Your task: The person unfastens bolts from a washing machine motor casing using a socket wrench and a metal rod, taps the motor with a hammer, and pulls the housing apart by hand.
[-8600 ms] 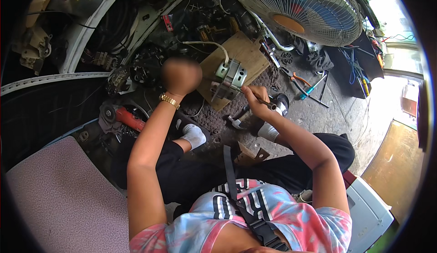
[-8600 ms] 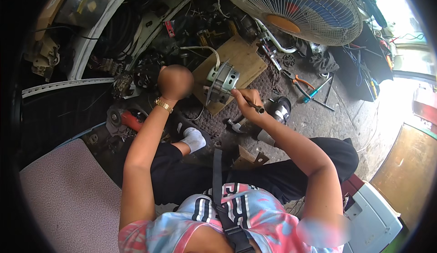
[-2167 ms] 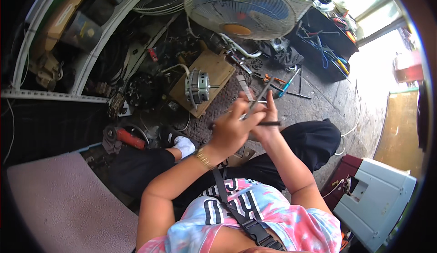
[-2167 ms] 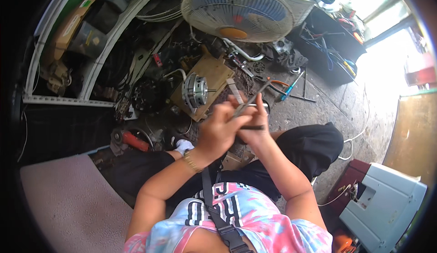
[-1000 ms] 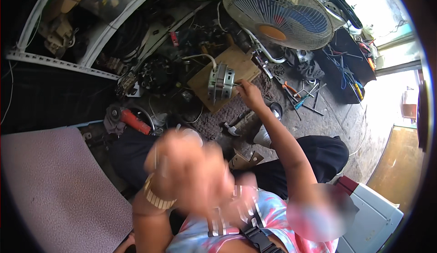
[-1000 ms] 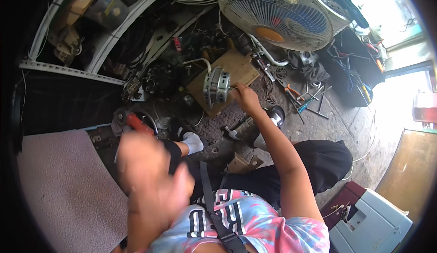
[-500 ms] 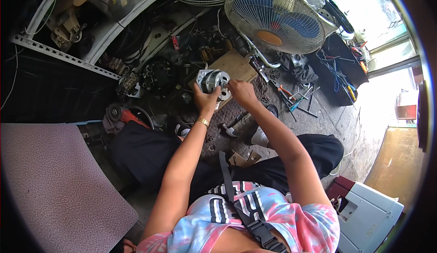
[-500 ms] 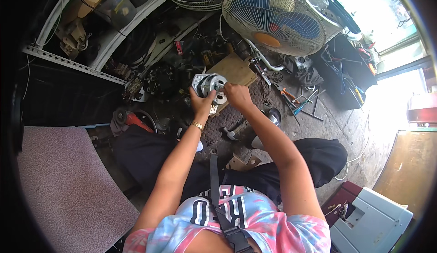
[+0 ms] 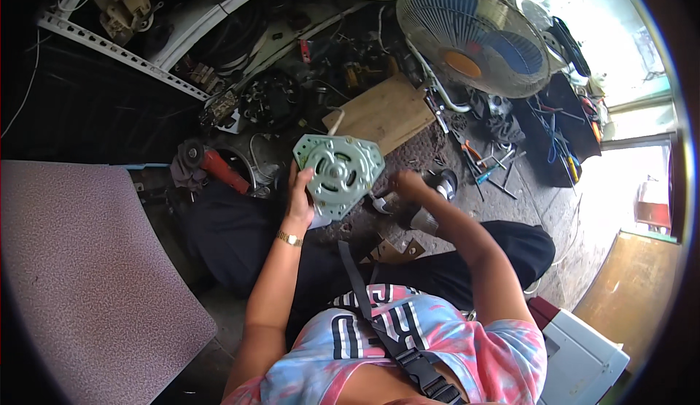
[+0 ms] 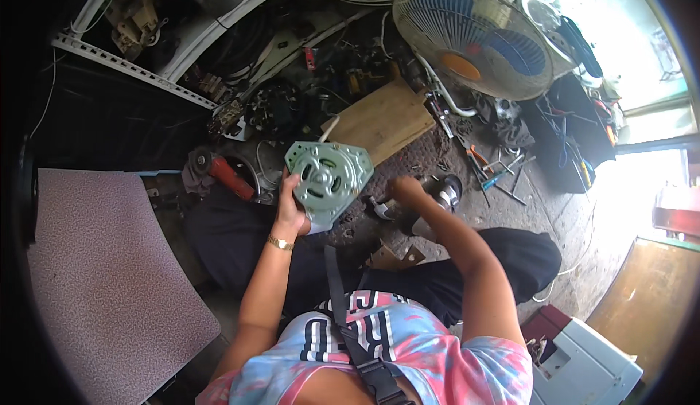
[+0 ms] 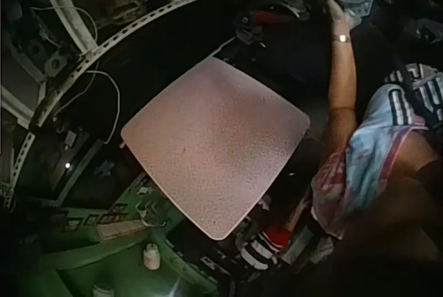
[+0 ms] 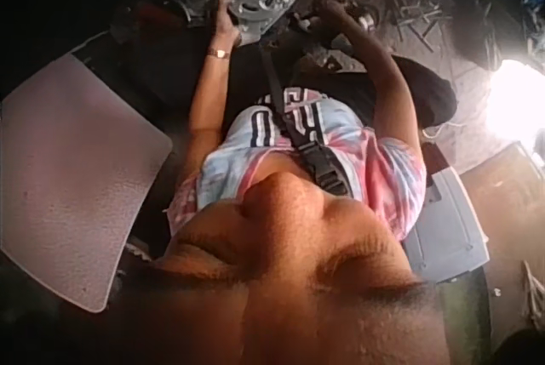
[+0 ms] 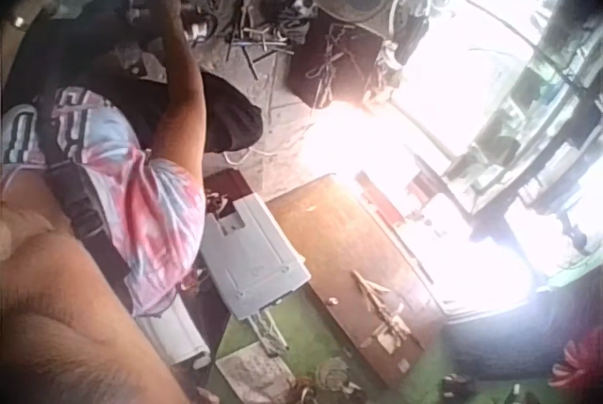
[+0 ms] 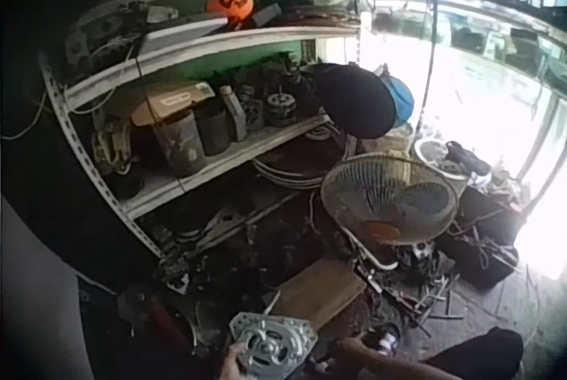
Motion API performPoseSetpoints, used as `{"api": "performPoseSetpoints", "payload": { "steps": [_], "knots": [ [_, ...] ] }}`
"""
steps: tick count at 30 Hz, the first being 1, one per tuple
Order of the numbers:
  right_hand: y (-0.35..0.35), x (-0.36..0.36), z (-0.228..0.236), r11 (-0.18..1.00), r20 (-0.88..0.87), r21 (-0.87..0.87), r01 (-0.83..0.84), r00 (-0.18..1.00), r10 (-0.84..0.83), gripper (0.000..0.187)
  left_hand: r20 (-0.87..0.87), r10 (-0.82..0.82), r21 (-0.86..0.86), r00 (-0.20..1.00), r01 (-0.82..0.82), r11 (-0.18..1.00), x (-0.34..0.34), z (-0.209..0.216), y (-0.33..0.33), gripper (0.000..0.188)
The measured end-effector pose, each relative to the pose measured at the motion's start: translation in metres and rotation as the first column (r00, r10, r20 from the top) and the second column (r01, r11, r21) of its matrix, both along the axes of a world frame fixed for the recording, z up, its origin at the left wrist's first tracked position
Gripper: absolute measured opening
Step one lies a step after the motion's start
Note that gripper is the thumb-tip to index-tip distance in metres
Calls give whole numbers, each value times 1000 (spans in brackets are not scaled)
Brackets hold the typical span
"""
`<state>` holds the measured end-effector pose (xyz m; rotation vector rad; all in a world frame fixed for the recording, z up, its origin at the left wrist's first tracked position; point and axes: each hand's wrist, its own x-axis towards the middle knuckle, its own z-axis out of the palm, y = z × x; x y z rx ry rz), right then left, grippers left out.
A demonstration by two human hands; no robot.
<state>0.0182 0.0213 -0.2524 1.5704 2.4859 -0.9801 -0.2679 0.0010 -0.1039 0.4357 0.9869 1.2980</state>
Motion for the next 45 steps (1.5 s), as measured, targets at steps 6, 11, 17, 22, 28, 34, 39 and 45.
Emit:
{"api": "performPoseSetpoints", "payload": {
  "steps": [6,11,17,22,28,34,39,45],
  "knots": [
    [-52,-21,-59,980,341,183,-80,940,13,43,180,-63,-35,982,71,997,-3,33,-16,57],
    [-22,-16,-30,996,167,31,84,982,-88,49,45,14,79,999,-17,997,-2,31,-12,60],
    [-30,1,-36,996,210,-5,85,974,-82,48,-87,-42,145,995,55,988,10,50,-4,63],
    [-39,-14,-32,994,148,13,106,983,-107,43,-58,-58,90,997,63,994,12,65,-12,62],
    [-56,-9,-51,995,297,95,-27,955,-3,31,-87,-72,73,994,78,994,21,75,-16,64],
    [-58,-28,-74,936,297,328,-127,955,26,27,-71,-37,49,997,41,998,16,86,-22,60],
    [-64,-8,-114,811,278,557,-180,960,23,19,72,-99,-15,992,101,995,26,69,-18,57],
    [-35,-13,6,989,179,-111,-102,976,121,32,-8,-8,76,1000,9,997,8,50,-19,59]
  ]
}}
